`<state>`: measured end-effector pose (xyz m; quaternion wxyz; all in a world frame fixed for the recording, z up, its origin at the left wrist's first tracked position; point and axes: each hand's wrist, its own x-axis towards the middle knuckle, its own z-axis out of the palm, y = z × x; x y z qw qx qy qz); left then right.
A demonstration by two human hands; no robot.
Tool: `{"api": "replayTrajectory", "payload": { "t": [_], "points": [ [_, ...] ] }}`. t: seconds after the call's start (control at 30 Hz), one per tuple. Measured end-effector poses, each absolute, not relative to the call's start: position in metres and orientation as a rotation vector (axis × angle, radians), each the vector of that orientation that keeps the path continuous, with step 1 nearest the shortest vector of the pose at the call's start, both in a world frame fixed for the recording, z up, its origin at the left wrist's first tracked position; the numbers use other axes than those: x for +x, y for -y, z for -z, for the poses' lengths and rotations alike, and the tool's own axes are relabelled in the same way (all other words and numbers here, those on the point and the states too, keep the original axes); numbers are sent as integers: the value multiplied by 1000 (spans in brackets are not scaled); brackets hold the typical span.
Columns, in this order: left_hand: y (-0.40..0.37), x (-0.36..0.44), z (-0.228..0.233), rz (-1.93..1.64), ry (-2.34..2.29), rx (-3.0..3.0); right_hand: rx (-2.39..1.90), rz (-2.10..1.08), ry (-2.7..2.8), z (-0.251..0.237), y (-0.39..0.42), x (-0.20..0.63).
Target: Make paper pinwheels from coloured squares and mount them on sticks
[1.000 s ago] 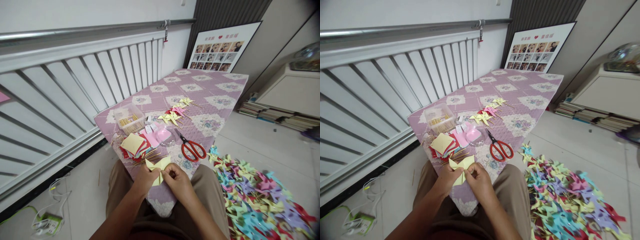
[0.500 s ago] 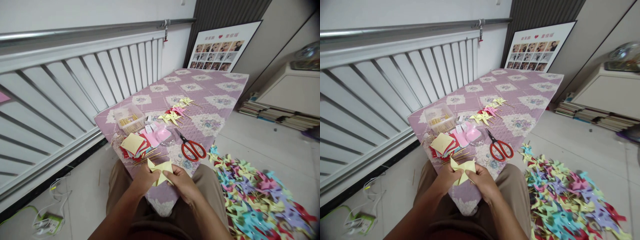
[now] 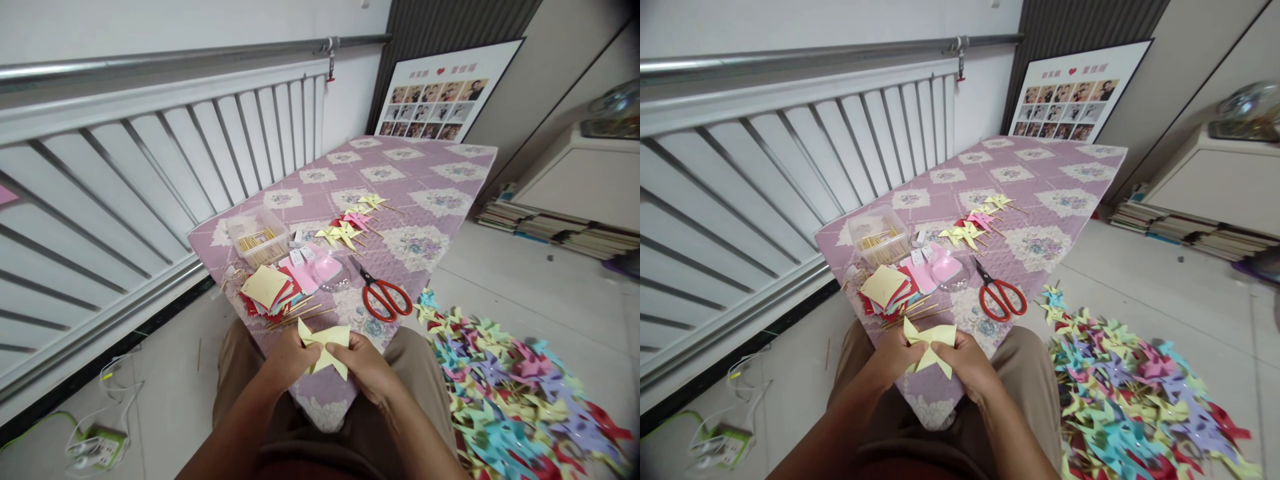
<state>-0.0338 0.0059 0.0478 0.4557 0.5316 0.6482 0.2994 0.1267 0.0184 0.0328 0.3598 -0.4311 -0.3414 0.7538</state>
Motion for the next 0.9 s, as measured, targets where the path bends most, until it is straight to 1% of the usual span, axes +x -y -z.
{"api": "replayTrajectory", "payload": {
  "t": [0.17,0.33,0.53,0.7,0.9],
  "points": [
    [-4,-33,-52,-750,-1550,1327,-1157,-1910,967,-34,-18,126],
    [-4,-31,-53,-751,-1537,1303,-1191,-1808,1062,-33,-19,124],
    [-8,-31,-49,-743,-1484,1134,-1173,-1788,913,-21,-14,118],
    [-6,-34,-41,-966,-1251,862,-1126,-1734,640,-20,-15,112],
    [5,-22,-30,-1148,-1068,814,-1020,-1672,480,-29,-18,107]
  ]
}}
